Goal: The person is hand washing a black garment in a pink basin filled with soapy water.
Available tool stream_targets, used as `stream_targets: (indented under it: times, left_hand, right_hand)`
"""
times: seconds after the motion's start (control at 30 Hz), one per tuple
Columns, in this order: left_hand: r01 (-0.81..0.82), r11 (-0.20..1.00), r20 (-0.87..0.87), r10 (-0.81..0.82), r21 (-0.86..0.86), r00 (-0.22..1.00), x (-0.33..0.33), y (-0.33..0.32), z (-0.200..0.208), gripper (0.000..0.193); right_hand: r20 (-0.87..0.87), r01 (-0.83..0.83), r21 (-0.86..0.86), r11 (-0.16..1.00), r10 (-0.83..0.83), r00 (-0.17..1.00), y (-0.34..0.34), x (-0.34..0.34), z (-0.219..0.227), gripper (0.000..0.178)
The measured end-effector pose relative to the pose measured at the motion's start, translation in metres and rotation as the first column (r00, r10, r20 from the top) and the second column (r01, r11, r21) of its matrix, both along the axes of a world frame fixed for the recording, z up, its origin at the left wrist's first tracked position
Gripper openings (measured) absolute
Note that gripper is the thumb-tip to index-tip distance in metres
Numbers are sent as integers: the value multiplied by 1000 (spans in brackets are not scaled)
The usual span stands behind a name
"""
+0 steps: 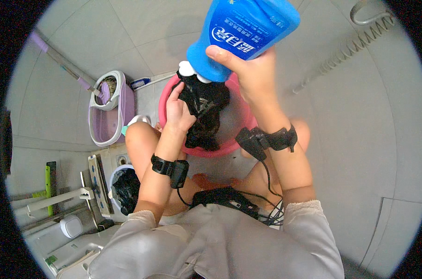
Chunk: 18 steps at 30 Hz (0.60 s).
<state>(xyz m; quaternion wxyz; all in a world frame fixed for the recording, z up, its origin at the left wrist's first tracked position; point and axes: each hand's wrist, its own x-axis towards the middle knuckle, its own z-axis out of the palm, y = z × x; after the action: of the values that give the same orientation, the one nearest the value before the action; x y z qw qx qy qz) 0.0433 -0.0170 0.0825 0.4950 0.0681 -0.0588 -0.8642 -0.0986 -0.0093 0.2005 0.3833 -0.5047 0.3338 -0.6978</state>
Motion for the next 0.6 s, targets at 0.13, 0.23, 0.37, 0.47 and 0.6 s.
stream_targets:
  times: [0.13,0.23,0.37,0.47,0.6]
  left_hand:
    - [111,993,181,-115,30,977,5,-4,6,42]
    - [121,992,192,-127,42,973,8,-13,14,40]
    - [172,984,219,-177,43,959,16,-27,23,37]
    - [222,974,197,-226,41,954,25,-38,23,35]
    - [245,968,145,-249,45,957,33,-42,24,33]
  right_hand:
    - [-134,82,-16,996,-84,987,4,2,2,48]
    - [56,-78,69,995,75,996,9,5,0,49]
    - [-74,5,42,999,-2,997,10,11,-5,49]
    - [9,-29,-4,1000,30,1000,10,13,-1,49]
    - [22,-23,-17,1000,23,999,4,7,-1,51]
